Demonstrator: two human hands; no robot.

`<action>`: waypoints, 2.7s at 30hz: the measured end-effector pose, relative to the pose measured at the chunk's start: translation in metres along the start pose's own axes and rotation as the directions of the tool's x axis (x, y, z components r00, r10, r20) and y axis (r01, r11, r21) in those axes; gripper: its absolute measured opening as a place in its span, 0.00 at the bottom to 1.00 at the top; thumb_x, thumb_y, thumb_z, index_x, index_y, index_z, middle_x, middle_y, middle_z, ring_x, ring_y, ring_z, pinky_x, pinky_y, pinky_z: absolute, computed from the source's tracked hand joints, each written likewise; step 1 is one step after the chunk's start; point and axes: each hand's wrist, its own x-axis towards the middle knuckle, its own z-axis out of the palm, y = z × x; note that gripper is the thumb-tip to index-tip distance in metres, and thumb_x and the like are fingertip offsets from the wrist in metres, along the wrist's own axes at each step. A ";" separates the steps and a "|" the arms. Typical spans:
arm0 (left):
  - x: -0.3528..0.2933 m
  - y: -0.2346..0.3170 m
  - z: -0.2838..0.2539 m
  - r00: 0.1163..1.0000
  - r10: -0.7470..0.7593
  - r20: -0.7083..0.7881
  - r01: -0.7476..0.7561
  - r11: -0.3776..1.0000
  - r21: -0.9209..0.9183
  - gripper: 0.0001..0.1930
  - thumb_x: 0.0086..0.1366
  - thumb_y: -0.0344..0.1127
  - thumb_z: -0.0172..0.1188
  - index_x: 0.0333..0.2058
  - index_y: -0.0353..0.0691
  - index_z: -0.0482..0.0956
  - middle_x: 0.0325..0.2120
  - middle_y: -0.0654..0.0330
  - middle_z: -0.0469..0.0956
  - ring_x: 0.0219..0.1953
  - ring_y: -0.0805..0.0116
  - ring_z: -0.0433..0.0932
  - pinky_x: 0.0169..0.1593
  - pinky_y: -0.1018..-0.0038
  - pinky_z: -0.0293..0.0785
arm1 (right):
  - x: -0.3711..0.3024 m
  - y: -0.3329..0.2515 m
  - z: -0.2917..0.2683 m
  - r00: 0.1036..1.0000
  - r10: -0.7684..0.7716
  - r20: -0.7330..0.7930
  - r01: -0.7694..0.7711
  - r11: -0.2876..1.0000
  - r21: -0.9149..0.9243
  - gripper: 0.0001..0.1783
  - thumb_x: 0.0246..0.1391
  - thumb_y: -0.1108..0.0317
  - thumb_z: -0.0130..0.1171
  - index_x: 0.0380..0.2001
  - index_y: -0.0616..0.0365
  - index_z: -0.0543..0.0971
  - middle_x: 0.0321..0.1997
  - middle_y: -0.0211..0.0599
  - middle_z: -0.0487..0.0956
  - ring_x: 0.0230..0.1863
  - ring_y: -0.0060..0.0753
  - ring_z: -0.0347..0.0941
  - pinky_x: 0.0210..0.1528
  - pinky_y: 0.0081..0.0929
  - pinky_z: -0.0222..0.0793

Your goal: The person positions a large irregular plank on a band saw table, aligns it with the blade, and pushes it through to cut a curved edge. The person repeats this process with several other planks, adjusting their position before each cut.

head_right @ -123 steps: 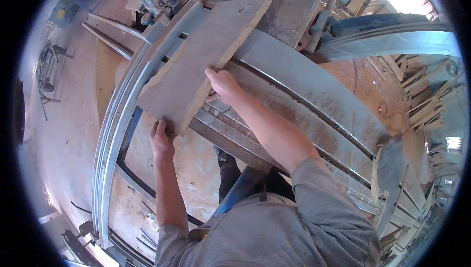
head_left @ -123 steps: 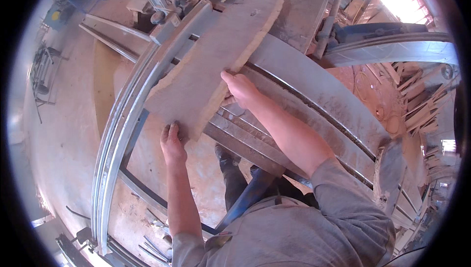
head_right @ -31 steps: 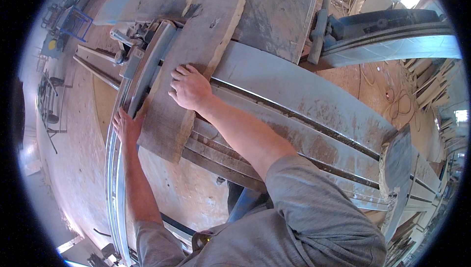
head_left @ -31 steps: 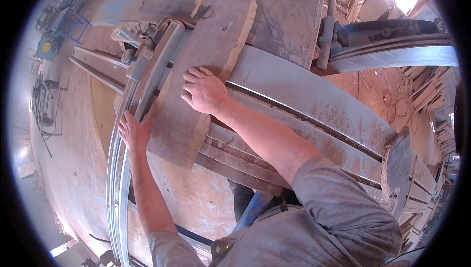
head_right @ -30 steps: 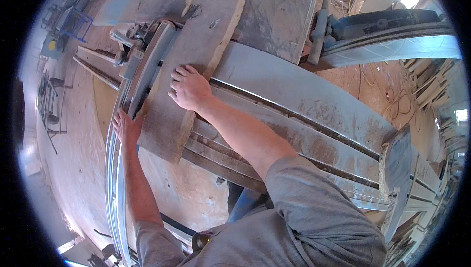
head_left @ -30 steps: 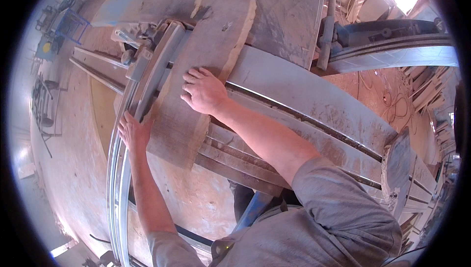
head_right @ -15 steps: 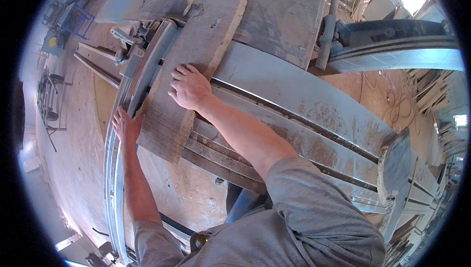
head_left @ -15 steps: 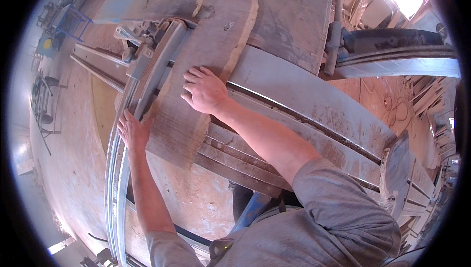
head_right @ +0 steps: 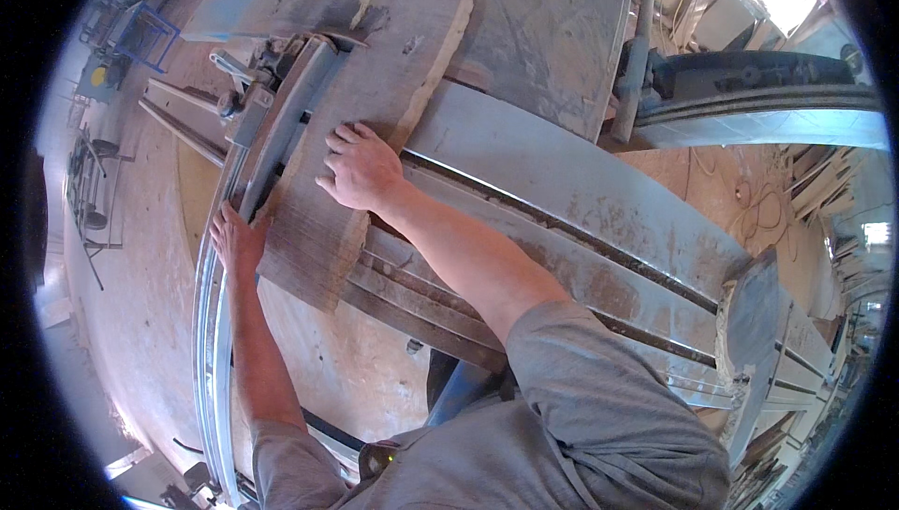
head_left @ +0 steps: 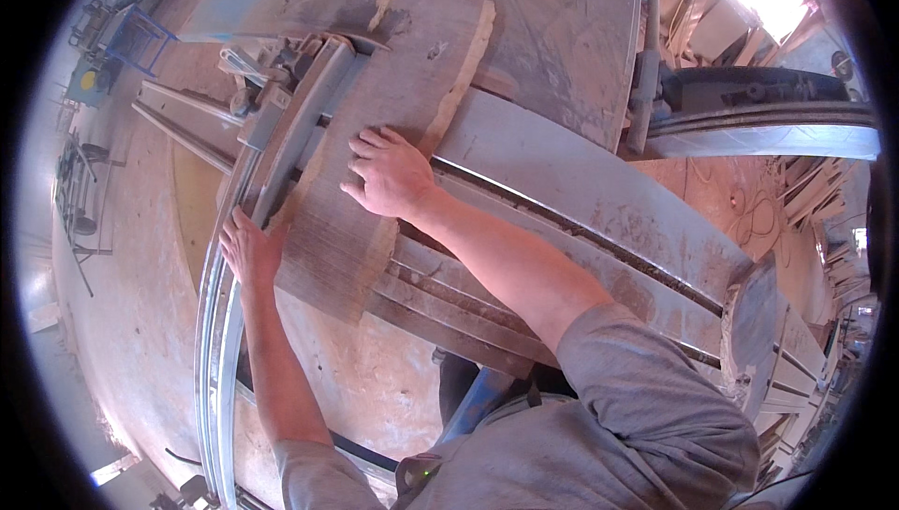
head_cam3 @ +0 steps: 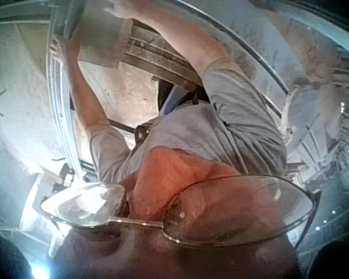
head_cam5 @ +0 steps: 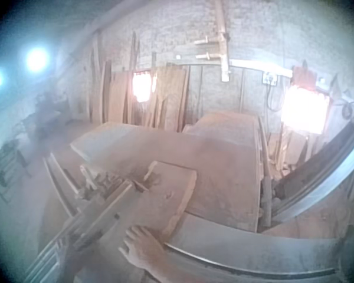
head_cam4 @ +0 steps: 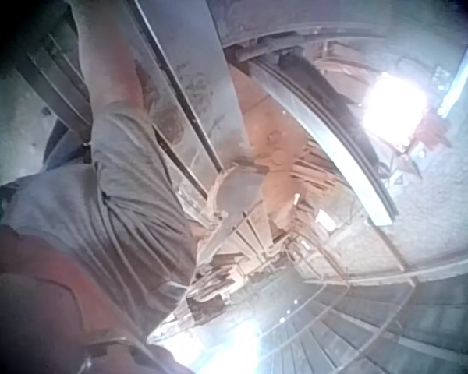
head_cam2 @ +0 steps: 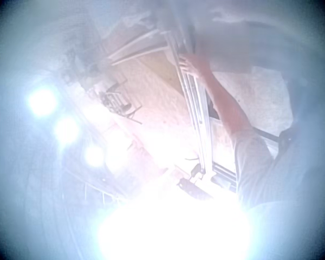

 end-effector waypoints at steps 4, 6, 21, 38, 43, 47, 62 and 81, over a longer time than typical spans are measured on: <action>0.000 -0.001 -0.001 1.000 0.013 0.019 -0.012 1.000 -0.023 0.47 0.51 0.52 0.71 0.62 0.32 0.59 0.56 0.45 0.66 0.59 0.46 0.64 0.62 0.55 0.61 | -0.001 0.001 0.000 0.999 -0.013 -0.032 0.013 1.000 0.002 0.20 0.51 0.49 0.62 0.32 0.57 0.84 0.49 0.38 0.78 0.59 0.39 0.68 0.66 0.39 0.59; -0.001 0.000 -0.003 1.000 0.010 0.022 -0.009 1.000 -0.026 0.47 0.50 0.52 0.71 0.62 0.32 0.59 0.56 0.45 0.66 0.59 0.46 0.64 0.62 0.55 0.61 | 0.000 0.001 -0.002 0.999 -0.016 -0.029 0.017 1.000 0.013 0.20 0.50 0.49 0.63 0.30 0.57 0.85 0.48 0.38 0.78 0.58 0.38 0.69 0.65 0.39 0.60; -0.003 0.005 -0.009 0.999 -0.015 0.030 0.016 0.999 -0.039 0.47 0.51 0.52 0.71 0.62 0.32 0.59 0.57 0.45 0.66 0.60 0.47 0.64 0.62 0.56 0.61 | -0.001 0.001 -0.002 0.997 -0.033 -0.063 0.035 0.999 0.033 0.21 0.48 0.49 0.64 0.25 0.59 0.84 0.45 0.39 0.79 0.57 0.38 0.70 0.64 0.39 0.62; -0.004 0.007 -0.013 0.999 -0.016 0.039 0.017 0.999 -0.029 0.48 0.51 0.52 0.71 0.62 0.31 0.57 0.58 0.44 0.64 0.61 0.46 0.62 0.64 0.56 0.59 | -0.002 0.002 -0.005 0.998 -0.033 -0.045 0.035 0.998 0.049 0.23 0.50 0.48 0.63 0.24 0.61 0.84 0.46 0.40 0.80 0.58 0.38 0.70 0.65 0.41 0.61; -0.005 0.004 -0.010 1.000 -0.004 0.014 0.005 1.000 -0.030 0.48 0.51 0.52 0.71 0.62 0.31 0.58 0.58 0.44 0.65 0.61 0.46 0.63 0.63 0.57 0.60 | -0.003 0.002 -0.001 0.993 -0.051 -0.106 0.056 0.998 0.040 0.23 0.49 0.48 0.64 0.23 0.61 0.84 0.45 0.39 0.80 0.56 0.38 0.71 0.64 0.41 0.62; -0.006 0.006 -0.011 1.000 -0.017 0.012 0.017 0.999 -0.041 0.47 0.51 0.51 0.72 0.62 0.31 0.58 0.58 0.44 0.65 0.61 0.46 0.63 0.63 0.57 0.61 | -0.004 0.002 -0.003 0.995 -0.046 -0.088 0.051 0.997 0.057 0.23 0.48 0.48 0.64 0.22 0.61 0.84 0.44 0.39 0.80 0.56 0.38 0.71 0.64 0.41 0.62; -0.006 0.005 -0.013 0.999 -0.026 0.028 0.027 0.999 -0.034 0.47 0.51 0.50 0.71 0.63 0.32 0.58 0.59 0.44 0.64 0.62 0.47 0.62 0.64 0.58 0.60 | -0.005 0.001 -0.002 0.995 -0.047 -0.090 0.050 0.998 0.038 0.24 0.49 0.47 0.64 0.23 0.61 0.84 0.46 0.40 0.81 0.57 0.39 0.71 0.65 0.41 0.62; -0.008 0.007 -0.014 1.000 -0.016 0.002 0.016 0.999 -0.042 0.46 0.51 0.51 0.72 0.62 0.32 0.60 0.57 0.45 0.66 0.60 0.47 0.64 0.63 0.57 0.61 | -0.005 0.002 -0.006 0.990 -0.075 -0.122 0.082 0.995 0.057 0.23 0.47 0.48 0.65 0.19 0.60 0.83 0.39 0.37 0.80 0.52 0.38 0.73 0.61 0.41 0.65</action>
